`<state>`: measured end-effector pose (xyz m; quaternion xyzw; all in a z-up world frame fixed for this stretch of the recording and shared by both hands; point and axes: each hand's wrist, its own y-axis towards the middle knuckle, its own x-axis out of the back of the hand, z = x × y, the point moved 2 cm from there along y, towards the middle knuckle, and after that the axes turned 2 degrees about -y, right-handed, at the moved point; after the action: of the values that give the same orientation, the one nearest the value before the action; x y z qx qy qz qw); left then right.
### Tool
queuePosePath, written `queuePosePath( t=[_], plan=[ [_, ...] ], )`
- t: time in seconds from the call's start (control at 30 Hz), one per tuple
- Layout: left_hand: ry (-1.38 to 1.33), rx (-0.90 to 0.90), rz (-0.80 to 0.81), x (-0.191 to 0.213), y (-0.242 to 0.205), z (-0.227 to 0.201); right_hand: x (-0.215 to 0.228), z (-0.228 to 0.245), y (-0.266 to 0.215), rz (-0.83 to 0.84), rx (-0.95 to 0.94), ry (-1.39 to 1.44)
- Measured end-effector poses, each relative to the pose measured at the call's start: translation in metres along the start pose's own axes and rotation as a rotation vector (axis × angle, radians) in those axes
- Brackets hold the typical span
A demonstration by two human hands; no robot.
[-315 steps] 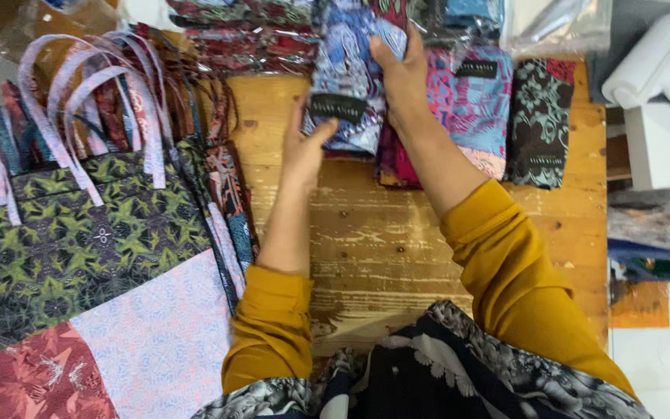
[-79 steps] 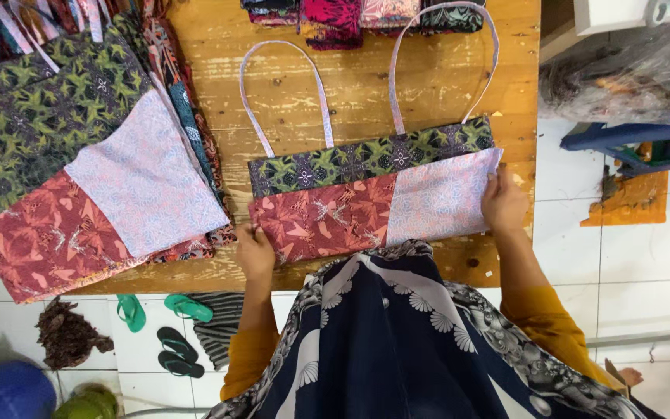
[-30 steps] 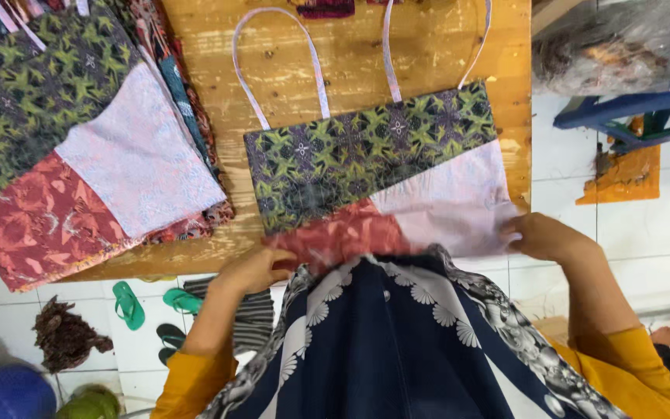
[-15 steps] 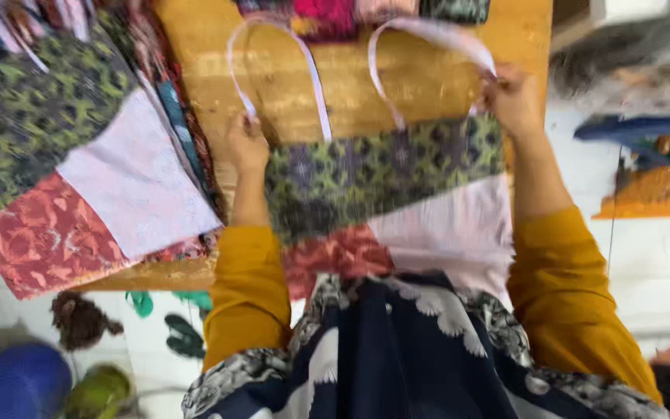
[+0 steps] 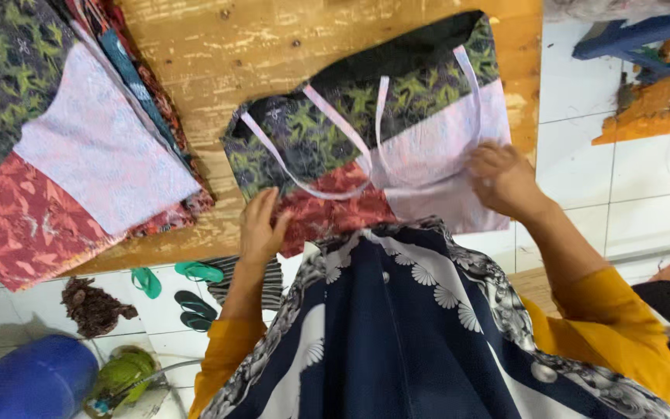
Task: The person folds multiple patterned tote bags on a wooden table. They pick up each bag, fold it into a compact rectangular shape, and place it on a growing stack. The process is repeated for several bags with different patterns.
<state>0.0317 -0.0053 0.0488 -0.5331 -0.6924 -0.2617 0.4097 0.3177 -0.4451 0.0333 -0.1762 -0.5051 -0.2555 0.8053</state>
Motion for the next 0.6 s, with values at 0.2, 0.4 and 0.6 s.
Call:
queuePosePath(
  t=[0.2,0.4,0.6],
  plan=[
    [0.107,0.119,0.319,-0.008,-0.036,0.008,-0.001,0.04,-0.031,-0.105,-0.123,-0.114],
    [0.02,-0.197,0.139,-0.009,-0.077,-0.01,-0.007,0.069,-0.06,-0.067,-0.162,-0.231],
    [0.32,-0.201,0.251,-0.043,-0.122,-0.01,-0.044,0.115,-0.109,0.138,-0.02,-0.228]
  ],
)
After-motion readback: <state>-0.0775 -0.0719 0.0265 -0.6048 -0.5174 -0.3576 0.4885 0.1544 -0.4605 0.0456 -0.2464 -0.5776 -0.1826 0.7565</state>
